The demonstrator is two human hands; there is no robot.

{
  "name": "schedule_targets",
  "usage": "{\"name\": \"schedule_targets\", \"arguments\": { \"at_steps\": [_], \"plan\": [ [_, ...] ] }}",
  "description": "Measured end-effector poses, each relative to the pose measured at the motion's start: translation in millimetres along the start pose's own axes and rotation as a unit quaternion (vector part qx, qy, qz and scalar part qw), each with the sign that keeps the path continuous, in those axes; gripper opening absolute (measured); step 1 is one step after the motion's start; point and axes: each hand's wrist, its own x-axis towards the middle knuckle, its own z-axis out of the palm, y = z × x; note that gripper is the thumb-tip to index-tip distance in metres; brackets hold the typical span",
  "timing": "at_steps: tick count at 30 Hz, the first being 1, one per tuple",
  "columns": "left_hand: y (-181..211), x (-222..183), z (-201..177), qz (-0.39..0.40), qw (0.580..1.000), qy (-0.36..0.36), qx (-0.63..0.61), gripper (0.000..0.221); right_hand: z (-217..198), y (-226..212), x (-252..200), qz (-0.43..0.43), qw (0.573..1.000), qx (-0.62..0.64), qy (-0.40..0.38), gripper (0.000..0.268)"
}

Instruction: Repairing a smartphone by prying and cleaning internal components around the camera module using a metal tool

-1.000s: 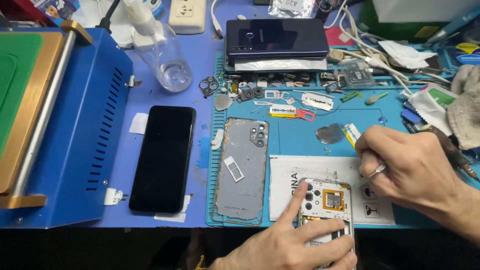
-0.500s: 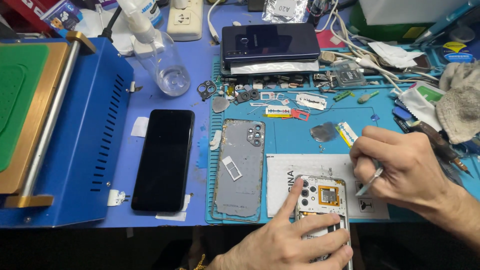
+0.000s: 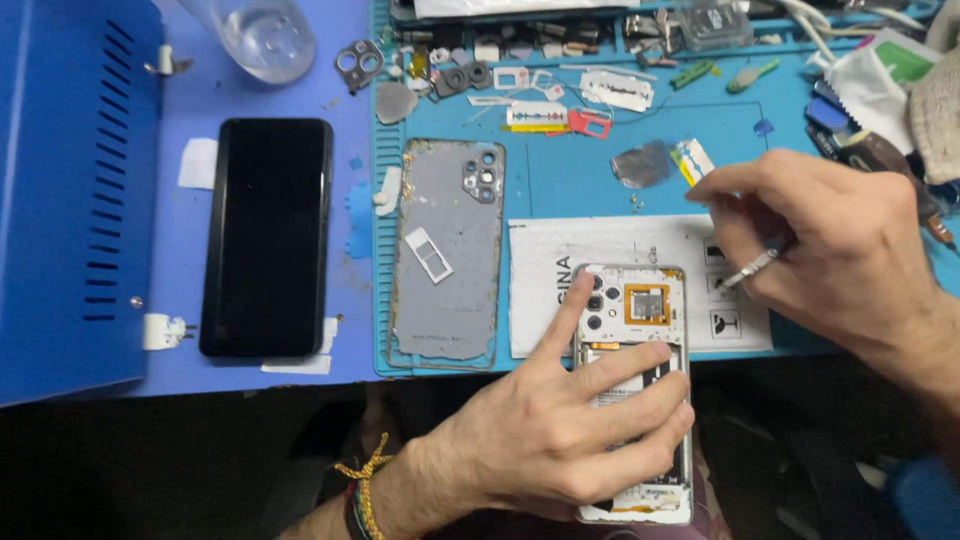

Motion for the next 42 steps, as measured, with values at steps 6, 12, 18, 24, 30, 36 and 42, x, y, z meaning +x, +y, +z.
{"name": "schedule_targets", "arguments": {
  "at_steps": [6, 12, 18, 24, 30, 36, 42],
  "plan": [
    [-2.5, -4.8, -0.4, 0.003, 1.000, 0.008, -0.022, 0.015, -6.5, -10.4, -22.6, 0.163, 0.971, 0.174, 0.021, 0.017],
    [-5.3, -12.2, -3.2, 0.017, 0.999, -0.020, -0.024, 0.019, -13.8, -30.9, -48.8, 0.301, 0.945, 0.119, -0.047, 0.050],
    [-6.0, -19.8, -5.1, -0.006, 1.000, 0.007, -0.020, 0.009, 1.2, -38.5, -31.5, 0.217, 0.958, 0.186, 0.003, 0.040],
    [-6.4, -22.4, -8.3, -0.011, 0.999, 0.006, -0.041, 0.012, 15.9, -11.6, -64.2, 0.298, 0.929, 0.217, 0.007, 0.016],
    [-10.2, -23.7, -13.5, -0.030, 0.990, -0.017, -0.135, 0.024, 11.6, -56.1, -48.8, 0.333, 0.916, 0.220, 0.021, 0.019],
    [-13.3, -27.6, -14.9, -0.015, 0.997, -0.020, -0.074, 0.030, 10.9, -72.9, -39.4, 0.340, 0.925, 0.171, 0.007, 0.028],
    [-10.5, -31.1, -10.5, -0.042, 0.996, -0.012, -0.081, 0.030, 14.2, -71.8, -32.4, 0.410, 0.893, 0.186, -0.024, 0.013]
  ]
}}
